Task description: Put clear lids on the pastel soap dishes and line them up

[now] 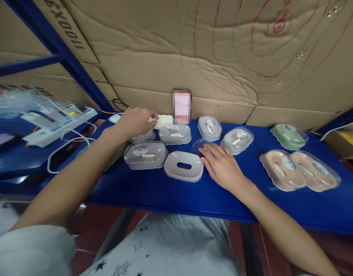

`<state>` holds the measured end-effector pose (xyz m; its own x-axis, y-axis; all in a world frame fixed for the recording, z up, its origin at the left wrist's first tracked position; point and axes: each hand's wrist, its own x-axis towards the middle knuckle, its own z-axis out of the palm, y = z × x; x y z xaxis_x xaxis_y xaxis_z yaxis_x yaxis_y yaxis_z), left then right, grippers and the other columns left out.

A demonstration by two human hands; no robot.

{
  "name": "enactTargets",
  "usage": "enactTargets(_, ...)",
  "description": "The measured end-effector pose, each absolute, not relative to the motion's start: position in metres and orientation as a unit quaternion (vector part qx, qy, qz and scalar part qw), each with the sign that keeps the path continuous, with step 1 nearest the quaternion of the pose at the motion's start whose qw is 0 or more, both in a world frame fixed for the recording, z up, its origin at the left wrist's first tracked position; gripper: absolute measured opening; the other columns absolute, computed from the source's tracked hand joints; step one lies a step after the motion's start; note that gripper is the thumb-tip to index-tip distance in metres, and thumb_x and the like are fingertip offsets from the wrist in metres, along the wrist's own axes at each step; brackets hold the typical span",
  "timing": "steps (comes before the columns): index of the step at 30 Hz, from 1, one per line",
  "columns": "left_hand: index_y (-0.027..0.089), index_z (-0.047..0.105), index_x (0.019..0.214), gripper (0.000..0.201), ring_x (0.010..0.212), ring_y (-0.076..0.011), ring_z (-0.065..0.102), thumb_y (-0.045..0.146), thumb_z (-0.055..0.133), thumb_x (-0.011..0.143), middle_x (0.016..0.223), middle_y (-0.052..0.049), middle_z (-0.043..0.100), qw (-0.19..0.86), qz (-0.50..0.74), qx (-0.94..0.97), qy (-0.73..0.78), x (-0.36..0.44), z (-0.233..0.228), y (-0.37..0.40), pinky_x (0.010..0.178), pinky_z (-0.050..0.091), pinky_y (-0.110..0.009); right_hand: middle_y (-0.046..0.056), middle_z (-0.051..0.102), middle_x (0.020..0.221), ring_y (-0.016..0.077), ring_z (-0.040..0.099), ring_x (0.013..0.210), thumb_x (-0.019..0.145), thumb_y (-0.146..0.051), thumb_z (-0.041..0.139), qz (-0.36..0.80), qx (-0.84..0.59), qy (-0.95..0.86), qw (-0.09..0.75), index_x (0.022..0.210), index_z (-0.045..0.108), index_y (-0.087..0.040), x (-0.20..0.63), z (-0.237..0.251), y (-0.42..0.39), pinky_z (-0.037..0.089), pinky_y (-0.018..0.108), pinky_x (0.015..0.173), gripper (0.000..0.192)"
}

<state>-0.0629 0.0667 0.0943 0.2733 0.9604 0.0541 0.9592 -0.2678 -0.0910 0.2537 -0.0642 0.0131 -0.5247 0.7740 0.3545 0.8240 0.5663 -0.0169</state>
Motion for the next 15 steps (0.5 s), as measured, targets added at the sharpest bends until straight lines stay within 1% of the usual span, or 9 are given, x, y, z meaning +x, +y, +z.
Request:
enactTargets(2,0.017,0.077,0.128,0.037,0.128,-0.0397,0.069,0.027,0.062,0.095,0.134,-0.019,0.075,0.025,0.066,-0.791,-0.608,-0.057,0.095,0.089,0.108,0.050,-0.052,0.013,0.069,0.149,0.0299,0.063,0.139,0.113,-0.036,0.051,-0.053,-0.372,-0.906,0.195,0.144,0.068,-0.021,0.246,0.017,-0.071,0.052,0.052,0.115,0.038)
enactTargets(4,0.018,0.081,0.119,0.035,0.123,-0.0386,0.071,0.025,0.071,0.086,0.127,-0.018,0.078,0.001,0.096,-0.794,-0.601,-0.050,0.091,0.105,0.104,0.054,-0.047,0.013,0.070,0.146,0.0284,0.063,0.138,0.112,-0.042,0.056,-0.026,-0.293,-0.934,0.203,0.142,0.068,-0.019,0.236,0.019,-0.079,0.051,0.051,0.117,0.040)
enactTargets(7,0.018,0.083,0.108,0.032,0.116,-0.0356,0.073,0.021,0.077,0.077,0.117,-0.017,0.081,-0.024,0.122,-0.799,-0.589,-0.046,0.080,0.118,0.098,0.055,-0.041,0.013,0.073,0.143,0.0268,0.064,0.136,0.111,-0.044,0.059,0.007,-0.250,-0.949,0.192,0.145,0.066,-0.017,0.225,0.015,-0.087,0.052,0.050,0.116,0.044)
enactTargets(9,0.017,0.083,0.103,0.027,0.114,-0.0355,0.073,0.021,0.078,0.077,0.116,-0.018,0.081,-0.026,0.120,-0.802,-0.584,-0.048,0.073,0.122,0.097,0.054,-0.041,0.012,0.074,0.140,0.0258,0.066,0.134,0.111,-0.039,0.058,0.026,-0.246,-0.952,0.183,0.148,0.064,-0.019,0.221,0.011,-0.087,0.053,0.050,0.115,0.042)
enactTargets(12,0.015,0.081,0.102,0.020,0.115,-0.0363,0.072,0.023,0.073,0.085,0.117,-0.020,0.080,-0.018,0.103,-0.811,-0.576,-0.054,0.072,0.124,0.097,0.053,-0.042,0.012,0.075,0.138,0.0256,0.068,0.130,0.112,-0.034,0.055,0.039,-0.250,-0.950,0.182,0.149,0.063,-0.018,0.221,0.006,-0.083,0.056,0.048,0.111,0.041)
enactTargets(14,0.015,0.080,0.104,0.019,0.112,-0.0347,0.073,0.024,0.070,0.090,0.114,-0.018,0.080,-0.013,0.087,-0.817,-0.570,-0.061,0.079,0.125,0.095,0.053,-0.042,0.012,0.075,0.137,0.0256,0.069,0.129,0.112,-0.031,0.054,0.040,-0.250,-0.950,0.185,0.148,0.063,-0.016,0.223,0.004,-0.080,0.057,0.047,0.109,0.040)
enactTargets(15,0.016,0.080,0.105,0.019,0.110,-0.0325,0.073,0.024,0.069,0.092,0.112,-0.016,0.080,-0.010,0.078,-0.820,-0.567,-0.065,0.084,0.125,0.095,0.053,-0.041,0.012,0.075,0.137,0.0255,0.069,0.128,0.112,-0.030,0.054,0.040,-0.250,-0.949,0.187,0.148,0.063,-0.016,0.223,0.004,-0.079,0.057,0.046,0.108,0.039)
